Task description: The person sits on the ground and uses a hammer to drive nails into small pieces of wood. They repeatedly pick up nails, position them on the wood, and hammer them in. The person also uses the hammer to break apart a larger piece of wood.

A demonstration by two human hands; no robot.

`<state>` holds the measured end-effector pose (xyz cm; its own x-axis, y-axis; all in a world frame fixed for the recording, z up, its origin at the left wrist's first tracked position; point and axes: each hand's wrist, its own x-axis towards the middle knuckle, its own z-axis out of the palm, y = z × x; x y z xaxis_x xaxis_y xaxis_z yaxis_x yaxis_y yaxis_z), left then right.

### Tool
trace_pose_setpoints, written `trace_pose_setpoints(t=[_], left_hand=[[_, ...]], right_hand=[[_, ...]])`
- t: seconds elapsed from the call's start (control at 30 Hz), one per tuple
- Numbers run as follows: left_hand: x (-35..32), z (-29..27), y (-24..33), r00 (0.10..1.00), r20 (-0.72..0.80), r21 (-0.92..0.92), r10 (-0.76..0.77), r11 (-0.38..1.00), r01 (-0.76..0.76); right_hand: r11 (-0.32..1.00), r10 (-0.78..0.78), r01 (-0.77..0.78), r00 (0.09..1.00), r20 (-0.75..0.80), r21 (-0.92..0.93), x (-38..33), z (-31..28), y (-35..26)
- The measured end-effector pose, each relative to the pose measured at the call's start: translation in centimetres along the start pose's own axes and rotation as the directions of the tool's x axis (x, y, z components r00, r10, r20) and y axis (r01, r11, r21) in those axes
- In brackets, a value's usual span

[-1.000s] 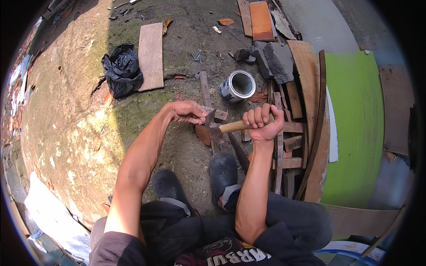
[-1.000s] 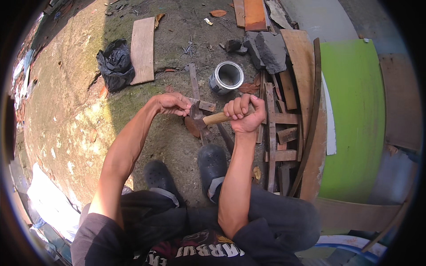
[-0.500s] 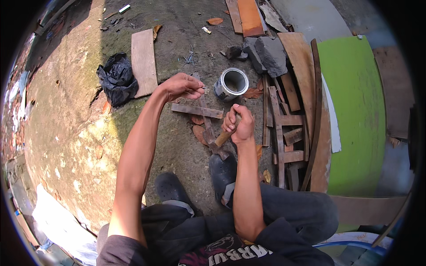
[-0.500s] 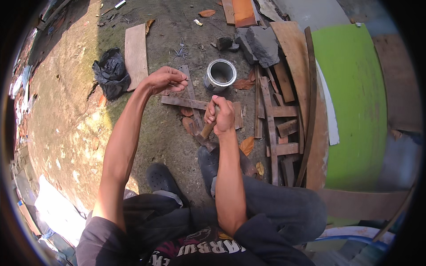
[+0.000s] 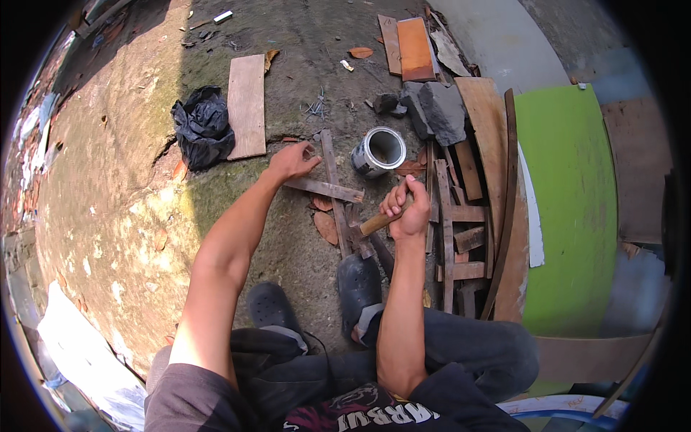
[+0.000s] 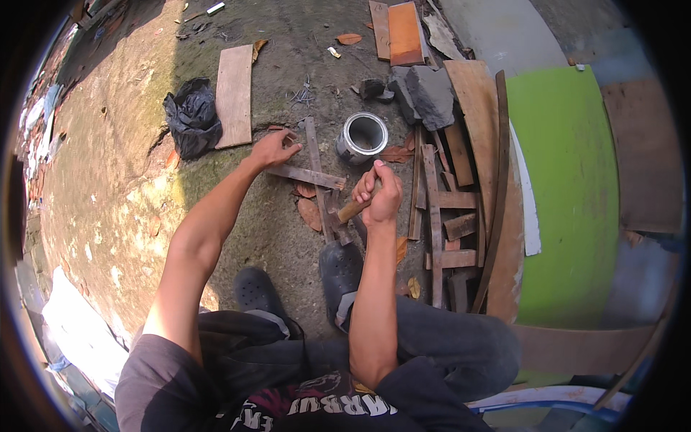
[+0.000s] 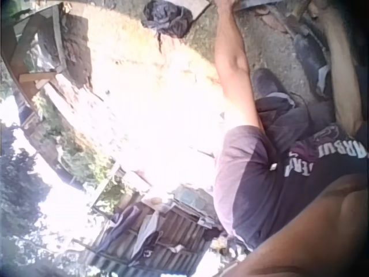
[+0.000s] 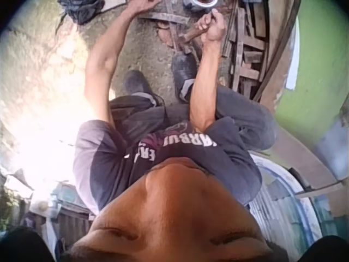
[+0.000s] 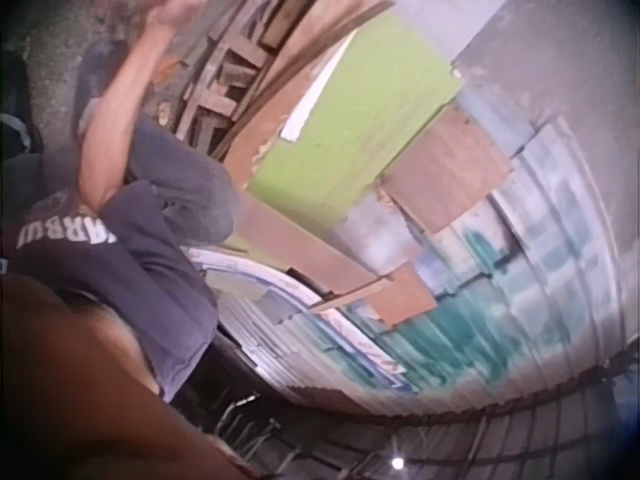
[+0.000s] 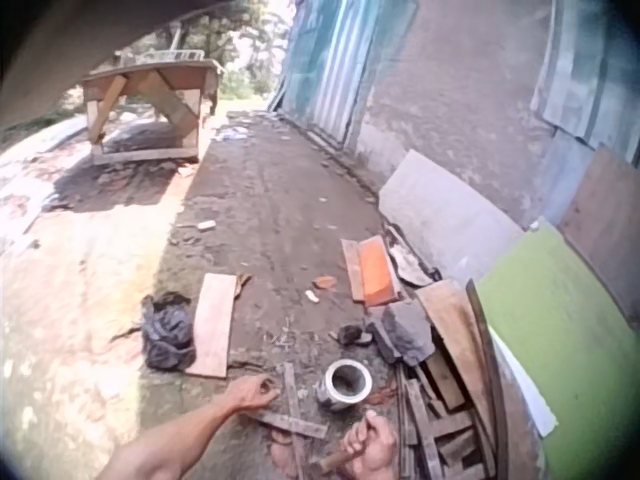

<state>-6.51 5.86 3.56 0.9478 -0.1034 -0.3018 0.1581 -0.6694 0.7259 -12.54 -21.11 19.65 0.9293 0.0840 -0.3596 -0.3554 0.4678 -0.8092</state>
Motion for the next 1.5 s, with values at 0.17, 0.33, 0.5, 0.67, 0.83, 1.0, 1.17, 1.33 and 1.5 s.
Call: trace_pose_setpoints(t=[0.17, 0.33, 0.5, 0.67, 0.83, 1.0, 1.17, 1.33, 1.5], left_hand=[[-4.6, 1.1, 0.4, 0.919, 0.196, 0.506, 0.341, 0.768, -0.393], [-4.4, 1.7, -0.8, 0.922, 0.178, 0.500, 0.343, 0.776, -0.385], [-4.5, 1.3, 0.4, 0.959, 0.163, 0.478, 0.233, 0.831, -0.283], [-4.3, 0.2, 2.4, 0.973, 0.210, 0.552, 0.100, 0.809, -0.202], [-3.5, 1.6, 1.2, 0.972, 0.161, 0.523, 0.172, 0.821, -0.231], [-4.2, 1.8, 0.4, 0.990, 0.075, 0.468, 0.119, 0.873, -0.140], [-3.9, 1.2, 0.6, 0.997, 0.063, 0.415, 0.049, 0.907, -0.070], [-3.8, 0.6, 1.1, 0.995, 0.104, 0.420, -0.007, 0.907, -0.037], [-3.3, 0.7, 0.6, 0.993, 0.120, 0.422, 0.005, 0.905, -0.056]], right_hand=[[0.997, -0.077, 0.076, 0.996, -0.050, -0.028, 0.5, -0.7, -1.1], [0.994, -0.106, 0.105, 0.990, -0.089, -0.015, 1.2, 0.9, -1.8], [0.992, -0.096, 0.087, 0.991, -0.096, -0.096, 2.9, 1.0, -2.6], [0.984, -0.003, -0.014, 0.996, -0.094, -0.179, 7.8, 3.8, -2.2], [0.928, 0.177, -0.195, 0.981, -0.083, -0.317, 14.7, 8.2, -0.7], [0.830, 0.297, -0.318, 0.947, -0.120, -0.458, 20.5, 10.8, 1.7], [0.730, 0.368, -0.429, 0.903, -0.223, -0.532, 24.5, 11.8, 3.3], [0.678, 0.424, -0.497, 0.866, -0.265, -0.541, 26.3, 12.8, 4.3], [0.644, 0.433, -0.518, 0.854, -0.289, -0.563, 28.4, 13.9, 5.6]])
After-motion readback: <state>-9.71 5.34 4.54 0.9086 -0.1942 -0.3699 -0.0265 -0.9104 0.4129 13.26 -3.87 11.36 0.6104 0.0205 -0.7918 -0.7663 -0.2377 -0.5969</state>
